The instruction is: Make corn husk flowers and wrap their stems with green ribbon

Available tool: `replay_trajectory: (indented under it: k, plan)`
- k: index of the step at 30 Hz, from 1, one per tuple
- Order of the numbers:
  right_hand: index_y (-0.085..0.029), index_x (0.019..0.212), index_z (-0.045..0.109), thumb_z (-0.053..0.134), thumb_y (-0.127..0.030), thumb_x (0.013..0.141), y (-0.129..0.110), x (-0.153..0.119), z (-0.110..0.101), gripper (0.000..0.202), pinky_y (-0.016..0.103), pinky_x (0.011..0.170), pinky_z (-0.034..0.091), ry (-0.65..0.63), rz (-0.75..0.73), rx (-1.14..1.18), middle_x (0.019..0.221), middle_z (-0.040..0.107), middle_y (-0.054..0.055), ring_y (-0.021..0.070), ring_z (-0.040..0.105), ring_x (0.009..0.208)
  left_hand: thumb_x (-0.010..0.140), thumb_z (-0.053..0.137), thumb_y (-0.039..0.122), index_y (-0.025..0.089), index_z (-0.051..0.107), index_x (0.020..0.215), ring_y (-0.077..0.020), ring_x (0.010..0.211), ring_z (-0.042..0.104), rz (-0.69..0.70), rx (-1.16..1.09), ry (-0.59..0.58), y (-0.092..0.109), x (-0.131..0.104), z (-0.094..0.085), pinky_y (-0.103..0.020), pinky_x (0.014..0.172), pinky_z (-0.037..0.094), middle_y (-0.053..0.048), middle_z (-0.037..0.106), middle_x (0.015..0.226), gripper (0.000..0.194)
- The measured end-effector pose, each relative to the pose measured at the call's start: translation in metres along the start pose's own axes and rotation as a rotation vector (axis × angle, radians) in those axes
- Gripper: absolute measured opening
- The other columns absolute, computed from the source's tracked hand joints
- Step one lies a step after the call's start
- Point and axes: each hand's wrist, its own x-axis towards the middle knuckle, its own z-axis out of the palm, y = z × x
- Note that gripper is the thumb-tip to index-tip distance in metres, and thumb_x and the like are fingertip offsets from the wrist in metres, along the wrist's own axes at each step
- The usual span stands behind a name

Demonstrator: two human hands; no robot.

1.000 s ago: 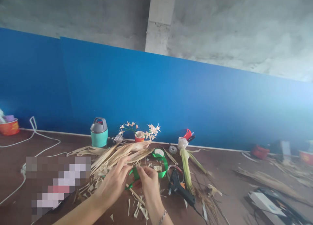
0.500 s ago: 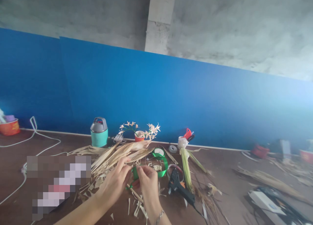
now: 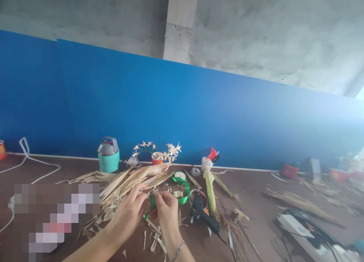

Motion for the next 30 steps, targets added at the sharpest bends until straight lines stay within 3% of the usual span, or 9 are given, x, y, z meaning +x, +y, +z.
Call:
replay_trajectory:
  k: [4, 7, 16, 20, 23, 27, 30]
  plan:
    - [-0.015, 0.055, 0.055, 0.071, -0.061, 0.056, 0.0, -0.001, -0.002, 0.048, 0.019, 0.031, 0.036, -0.039, -0.063, -0.02, 0.043, 0.05, -0.005, 0.0078, 0.045, 0.029, 0.085, 0.043, 0.01, 0.018, 0.063, 0.078, -0.0172, 0.067, 0.067, -0.084, -0.11, -0.003, 0.002, 0.005, -0.004, -0.028, 0.06, 0.053, -0.012, 0.06, 0.104, 0.022]
    - [-0.015, 0.054, 0.054, 0.071, -0.06, 0.058, 0.001, 0.0, -0.005, 0.048, 0.018, 0.032, 0.034, -0.06, -0.073, -0.031, 0.043, 0.05, -0.004, 0.0077, 0.045, 0.03, 0.081, 0.047, 0.009, 0.018, 0.067, 0.077, -0.0186, 0.073, 0.067, -0.153, -0.239, -0.056, 0.001, 0.013, -0.013, -0.03, 0.067, 0.053, -0.011, 0.062, 0.098, 0.022]
    - [-0.015, 0.057, 0.055, 0.069, -0.053, 0.068, -0.007, -0.004, -0.011, 0.042, 0.017, 0.034, 0.031, -0.279, -0.092, 0.008, 0.041, 0.053, -0.003, 0.007, 0.043, 0.033, 0.069, 0.057, 0.022, 0.017, 0.066, 0.058, -0.0189, 0.077, 0.062, -0.422, -0.708, -0.415, -0.004, 0.035, -0.047, -0.029, 0.071, 0.049, -0.004, 0.064, 0.086, 0.015]
    - [-0.015, 0.055, 0.053, 0.069, -0.052, 0.068, -0.022, -0.01, -0.013, 0.042, 0.016, 0.035, 0.032, -0.351, -0.099, -0.028, 0.042, 0.053, -0.003, 0.0064, 0.044, 0.034, 0.064, 0.063, 0.022, 0.017, 0.066, 0.059, -0.0198, 0.079, 0.063, -0.493, -0.876, -0.498, 0.001, 0.038, -0.062, -0.03, 0.073, 0.048, -0.004, 0.064, 0.089, 0.007]
    - [-0.015, 0.055, 0.053, 0.069, -0.051, 0.069, -0.031, -0.013, -0.015, 0.042, 0.016, 0.034, 0.032, -0.376, -0.103, -0.068, 0.042, 0.052, -0.003, 0.0072, 0.046, 0.034, 0.063, 0.063, 0.018, 0.018, 0.064, 0.056, -0.0206, 0.08, 0.063, -0.478, -0.901, -0.463, 0.007, 0.038, -0.069, -0.033, 0.076, 0.048, -0.003, 0.064, 0.085, 0.008]
    - [-0.014, 0.057, 0.056, 0.068, -0.05, 0.07, -0.038, -0.014, -0.017, 0.04, 0.017, 0.035, 0.037, -0.374, -0.121, -0.09, 0.044, 0.055, -0.002, 0.0079, 0.049, 0.035, 0.065, 0.06, 0.016, 0.018, 0.061, 0.054, -0.0202, 0.077, 0.063, -0.459, -0.889, -0.308, 0.012, 0.037, -0.069, -0.035, 0.072, 0.05, -0.003, 0.062, 0.082, 0.011]
    - [-0.013, 0.06, 0.061, 0.074, -0.051, 0.062, -0.042, -0.015, -0.016, 0.04, 0.018, 0.039, 0.041, -0.339, -0.095, -0.071, 0.046, 0.059, -0.001, 0.0097, 0.053, 0.037, 0.067, 0.058, 0.017, 0.018, 0.06, 0.054, -0.0198, 0.077, 0.063, -0.431, -0.854, -0.205, 0.011, 0.035, -0.065, -0.035, 0.07, 0.051, -0.003, 0.061, 0.082, 0.013]
